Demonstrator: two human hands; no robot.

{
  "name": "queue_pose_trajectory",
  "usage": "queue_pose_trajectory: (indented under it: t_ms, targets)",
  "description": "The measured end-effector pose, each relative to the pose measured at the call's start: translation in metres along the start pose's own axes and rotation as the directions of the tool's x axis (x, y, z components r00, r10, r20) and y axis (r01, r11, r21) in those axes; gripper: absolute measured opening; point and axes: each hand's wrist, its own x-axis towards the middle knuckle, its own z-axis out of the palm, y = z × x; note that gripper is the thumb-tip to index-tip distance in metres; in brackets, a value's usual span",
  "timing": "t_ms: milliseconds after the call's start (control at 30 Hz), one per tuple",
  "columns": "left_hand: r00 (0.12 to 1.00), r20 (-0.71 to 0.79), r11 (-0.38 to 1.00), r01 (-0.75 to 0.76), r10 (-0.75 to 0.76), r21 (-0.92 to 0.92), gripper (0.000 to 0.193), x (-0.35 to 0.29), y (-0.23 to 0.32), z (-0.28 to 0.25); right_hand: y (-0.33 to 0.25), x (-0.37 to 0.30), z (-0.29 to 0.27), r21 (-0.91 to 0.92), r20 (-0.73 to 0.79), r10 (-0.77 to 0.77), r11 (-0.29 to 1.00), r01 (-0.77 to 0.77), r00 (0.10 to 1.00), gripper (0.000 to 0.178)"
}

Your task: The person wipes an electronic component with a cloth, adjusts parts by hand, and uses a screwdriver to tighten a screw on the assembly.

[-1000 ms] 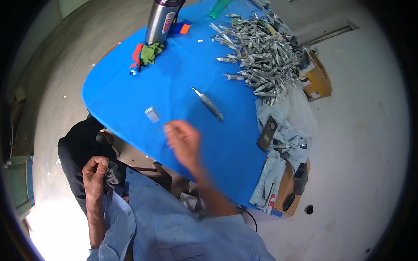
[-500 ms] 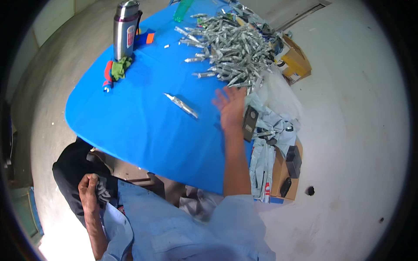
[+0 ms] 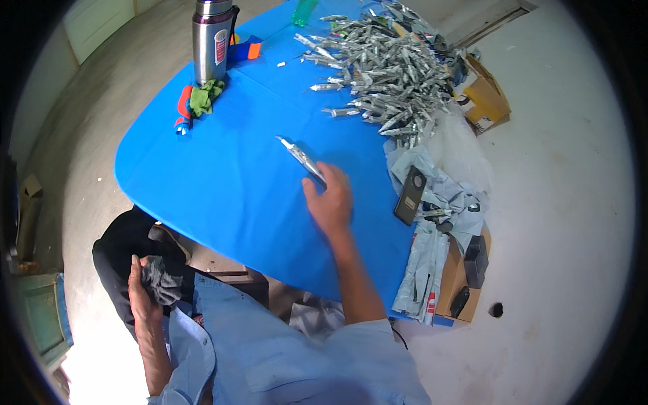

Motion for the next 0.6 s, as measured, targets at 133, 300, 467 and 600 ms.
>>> queue_pose_trajectory:
  t_ms: [133, 300, 467, 600]
  targets:
    - [0.990, 0.138, 0.999, -0.042, 0.039, 0.017, 0.041, -0.004, -0.003, 0.006, 0.009, 0.000, 0.008, 0.041, -0.013, 0.009, 0.999, -0.008, 1.000, 0.029]
    - [0.974, 0.219, 0.996, -0.063, 0.048, 0.062, 0.032, -0.015, 0.006, 0.035, -0.007, 0.002, 0.010, 0.181, 0.051, 0.060, 0.981, -0.069, 0.997, 0.024]
    - [0.978, 0.179, 0.958, -0.151, 0.109, 0.245, 0.035, -0.024, 0.008, 0.061, -0.034, 0.003, 0.018, 0.342, 0.098, -0.078, 0.939, 0.040, 0.992, 0.024]
    - [0.970, 0.191, 0.878, -0.221, 0.152, 0.424, 0.040, -0.028, 0.013, 0.089, -0.048, 0.001, 0.027, 0.379, 0.110, -0.250, 0.905, 0.192, 0.962, 0.024]
